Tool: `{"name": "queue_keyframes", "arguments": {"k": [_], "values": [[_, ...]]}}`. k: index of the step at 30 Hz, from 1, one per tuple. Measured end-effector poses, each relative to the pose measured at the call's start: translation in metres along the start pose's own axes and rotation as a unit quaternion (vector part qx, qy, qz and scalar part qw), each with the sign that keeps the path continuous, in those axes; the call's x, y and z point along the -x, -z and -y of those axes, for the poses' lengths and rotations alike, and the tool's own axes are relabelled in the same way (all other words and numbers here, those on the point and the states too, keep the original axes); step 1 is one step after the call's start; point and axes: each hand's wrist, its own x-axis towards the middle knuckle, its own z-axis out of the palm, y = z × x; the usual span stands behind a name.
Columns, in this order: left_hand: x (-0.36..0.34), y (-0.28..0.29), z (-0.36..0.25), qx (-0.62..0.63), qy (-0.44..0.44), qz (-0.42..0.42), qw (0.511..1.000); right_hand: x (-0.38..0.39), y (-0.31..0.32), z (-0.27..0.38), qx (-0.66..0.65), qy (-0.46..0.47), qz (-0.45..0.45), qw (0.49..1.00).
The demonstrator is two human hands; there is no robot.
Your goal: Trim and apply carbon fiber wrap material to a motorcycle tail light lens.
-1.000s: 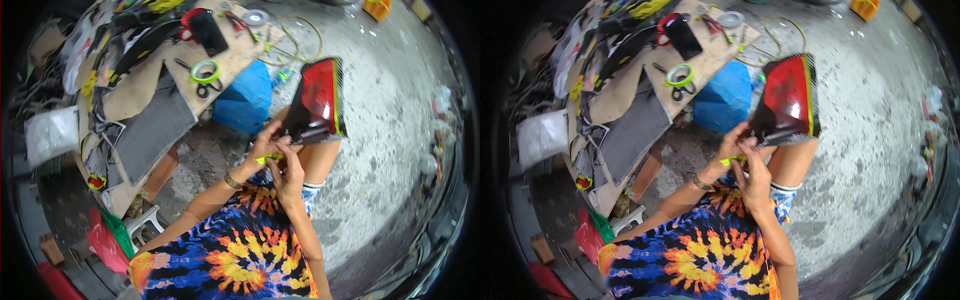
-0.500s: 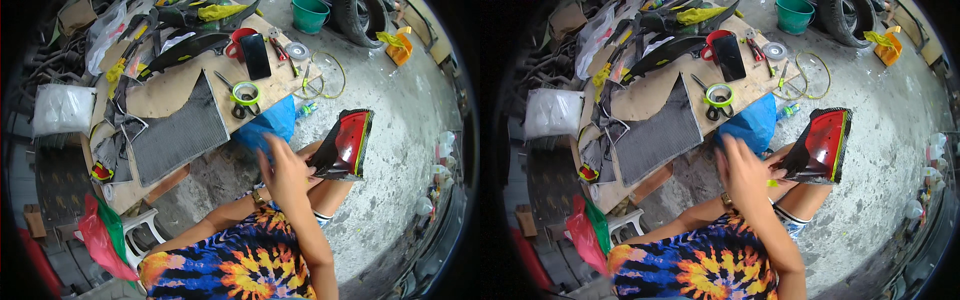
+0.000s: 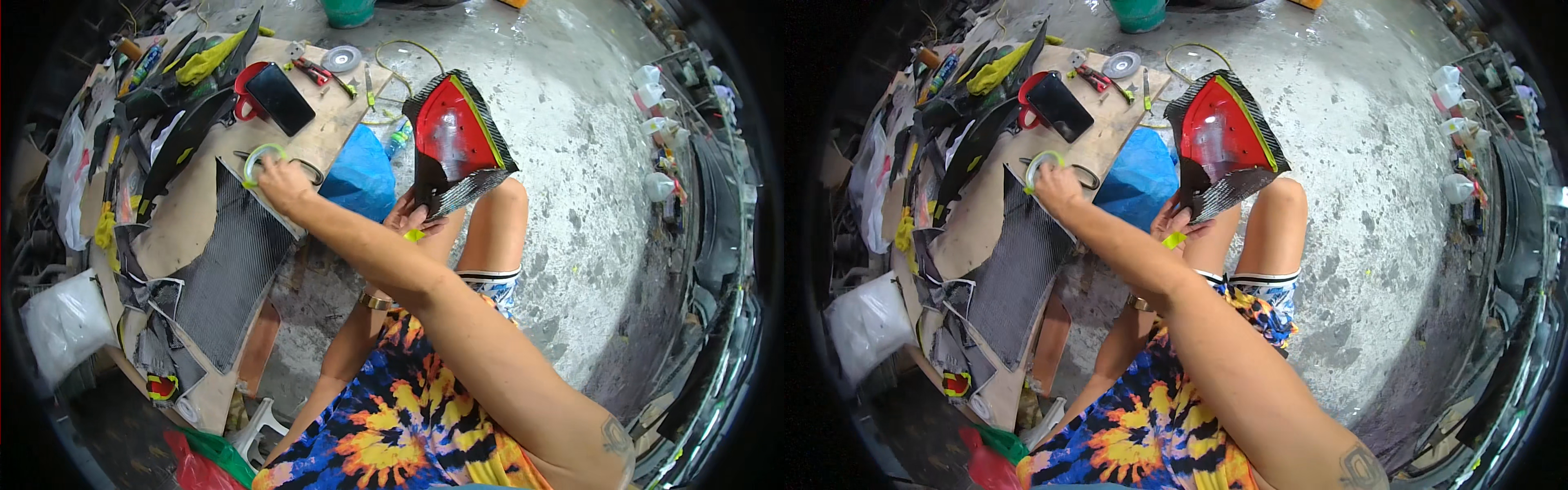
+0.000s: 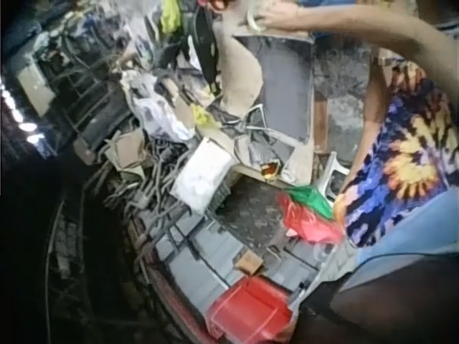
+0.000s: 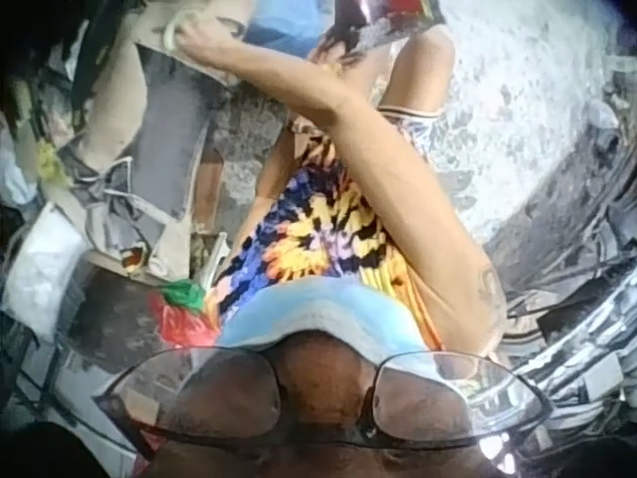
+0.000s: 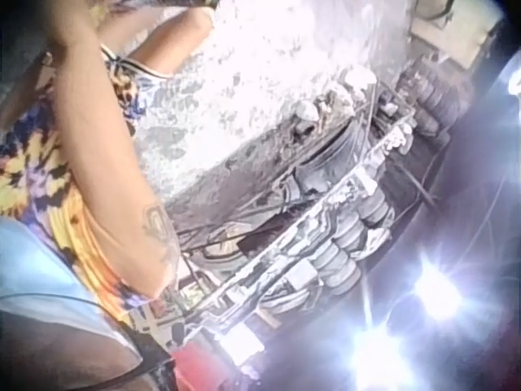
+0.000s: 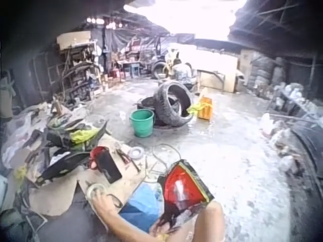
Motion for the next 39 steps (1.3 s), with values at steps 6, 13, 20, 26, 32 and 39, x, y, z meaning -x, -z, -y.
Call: {"name": "queue_keyframes", "arguments": {"k": [6,13,20,26,32,39], "values": [[0.013,0.016,0.006,-0.047,-0.082,-0.111,0.989,0.058,0.07,0.055,-0.251,0.156,-0.056,0.954],[0.028,-0.008,-0.013,-0.124,-0.225,-0.129,0.958,0.28,0.129,-0.098,-0.597,-0.201,-0.283,0.723],[0.051,-0.018,-0.007,-0.197,-0.286,-0.161,0.924,0.188,0.119,-0.127,-0.915,-0.181,-0.183,0.311],[0.066,-0.004,-0.005,-0.377,-0.345,-0.109,0.853,0.181,0.08,-0.132,-0.953,-0.134,-0.165,0.215],[0.065,-0.004,-0.04,-0.437,-0.285,-0.212,0.826,0.18,0.044,-0.153,-0.927,-0.136,-0.133,0.323],[0.057,0.053,-0.06,-0.074,-0.188,0.058,0.978,0.163,0.022,-0.138,-0.875,-0.148,-0.019,0.46]]}}
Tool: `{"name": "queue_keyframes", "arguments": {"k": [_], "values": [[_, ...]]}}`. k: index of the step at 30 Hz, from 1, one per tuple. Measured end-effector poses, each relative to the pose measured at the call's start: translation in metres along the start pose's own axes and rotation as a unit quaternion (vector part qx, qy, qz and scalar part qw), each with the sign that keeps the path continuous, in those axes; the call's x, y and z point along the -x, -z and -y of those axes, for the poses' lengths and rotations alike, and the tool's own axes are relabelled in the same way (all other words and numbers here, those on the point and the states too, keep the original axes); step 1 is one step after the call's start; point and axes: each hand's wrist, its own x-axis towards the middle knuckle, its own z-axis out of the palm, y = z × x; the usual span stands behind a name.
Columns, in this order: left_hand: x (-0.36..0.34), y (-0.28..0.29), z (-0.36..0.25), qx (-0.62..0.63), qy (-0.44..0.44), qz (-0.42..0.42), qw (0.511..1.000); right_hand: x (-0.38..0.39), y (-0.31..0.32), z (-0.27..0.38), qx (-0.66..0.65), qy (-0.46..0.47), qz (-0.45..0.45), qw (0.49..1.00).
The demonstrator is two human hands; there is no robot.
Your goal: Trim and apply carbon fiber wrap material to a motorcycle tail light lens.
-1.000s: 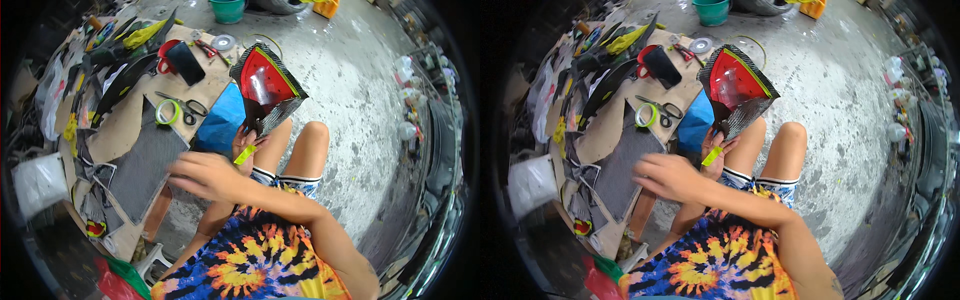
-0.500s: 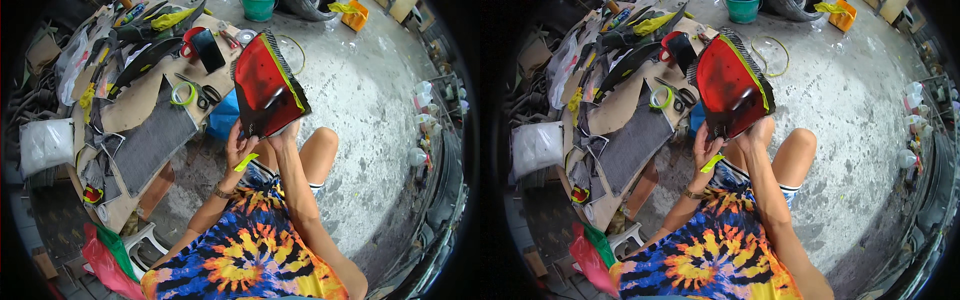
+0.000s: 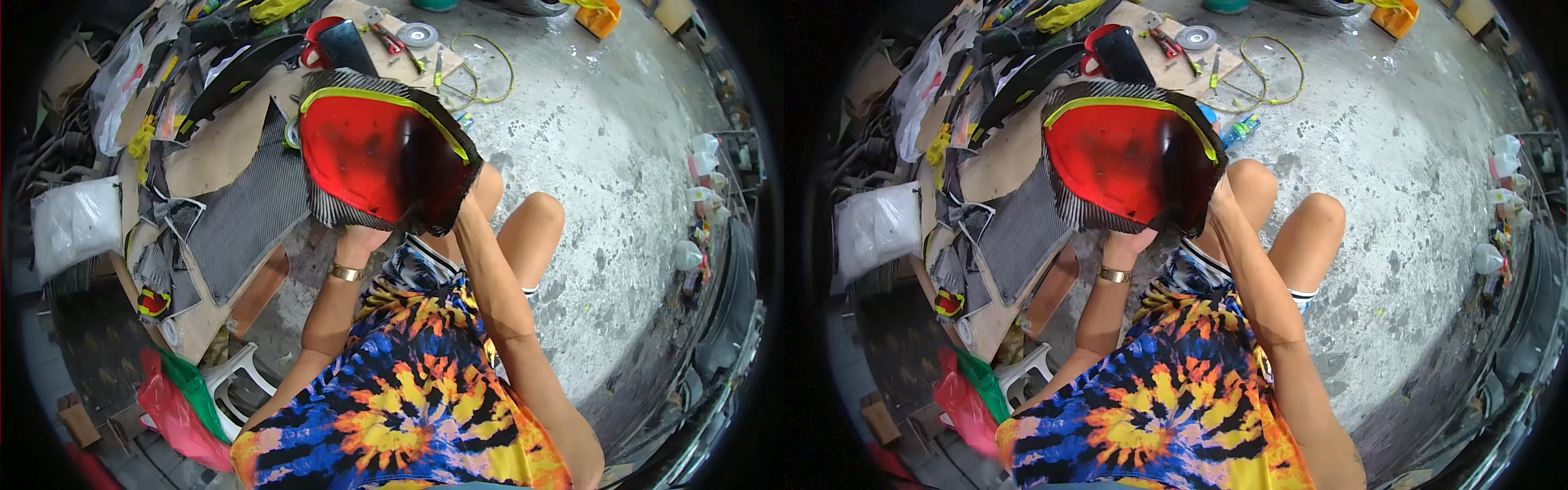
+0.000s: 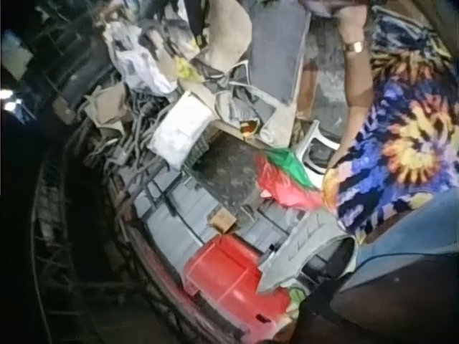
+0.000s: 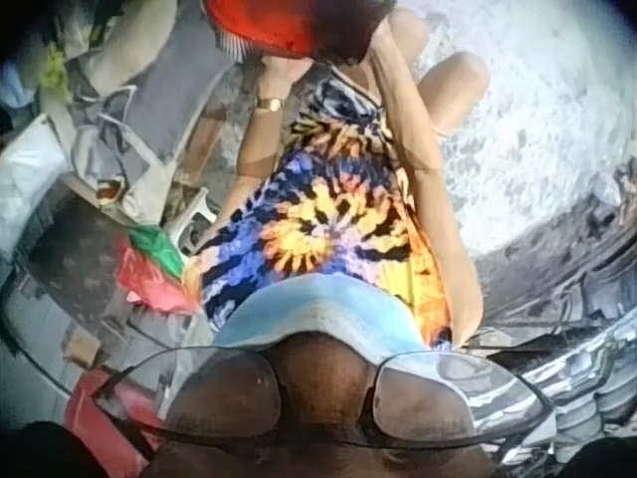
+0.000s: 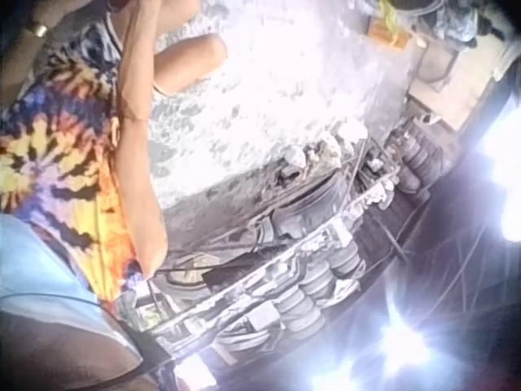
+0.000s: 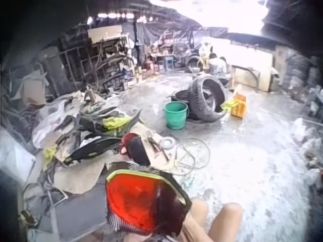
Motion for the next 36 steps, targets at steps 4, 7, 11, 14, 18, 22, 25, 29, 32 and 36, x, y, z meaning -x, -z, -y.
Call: {"name": "queue_keyframes", "arguments": {"k": [4,7,11,14,18,22,25,29,32,36], "values": [[0.034,0.024,-0.003,0.366,0.007,-0.024,0.93,-0.03,-0.023,-0.021,0.093,-0.055,0.07,0.992],[0.064,0.021,-0.013,0.251,-0.068,-0.229,0.938,-0.032,-0.057,-0.033,0.168,-0.059,0.087,0.98],[0.078,0.022,-0.028,0.146,-0.104,-0.298,0.937,-0.058,-0.09,-0.023,0.329,0.023,0.169,0.929],[0.088,0.034,-0.05,0.187,-0.167,-0.209,0.945,-0.093,-0.09,-0.021,0.638,0.127,0.062,0.757],[0.121,0.09,-0.061,0.188,-0.233,-0.199,0.933,-0.133,-0.09,-0.046,0.828,0.186,0.089,0.521],[0.127,0.103,-0.063,0.213,-0.259,-0.251,0.908,-0.148,-0.107,-0.045,0.894,0.072,0.075,0.436],[0.132,0.1,-0.065,0.188,-0.262,-0.236,0.917,-0.14,-0.109,-0.045,0.896,-0.023,0.097,0.433],[0.122,0.085,-0.072,0.106,-0.247,-0.192,0.944,-0.137,-0.096,-0.041,0.885,0.005,0.097,0.456],[0.115,0.091,-0.071,0.252,-0.243,-0.115,0.93,-0.135,-0.1,-0.045,0.881,0.006,0.092,0.465],[0.097,0.079,-0.075,0.343,-0.175,-0.192,0.903,-0.137,-0.092,-0.036,0.868,0.033,0.065,0.49]]}}
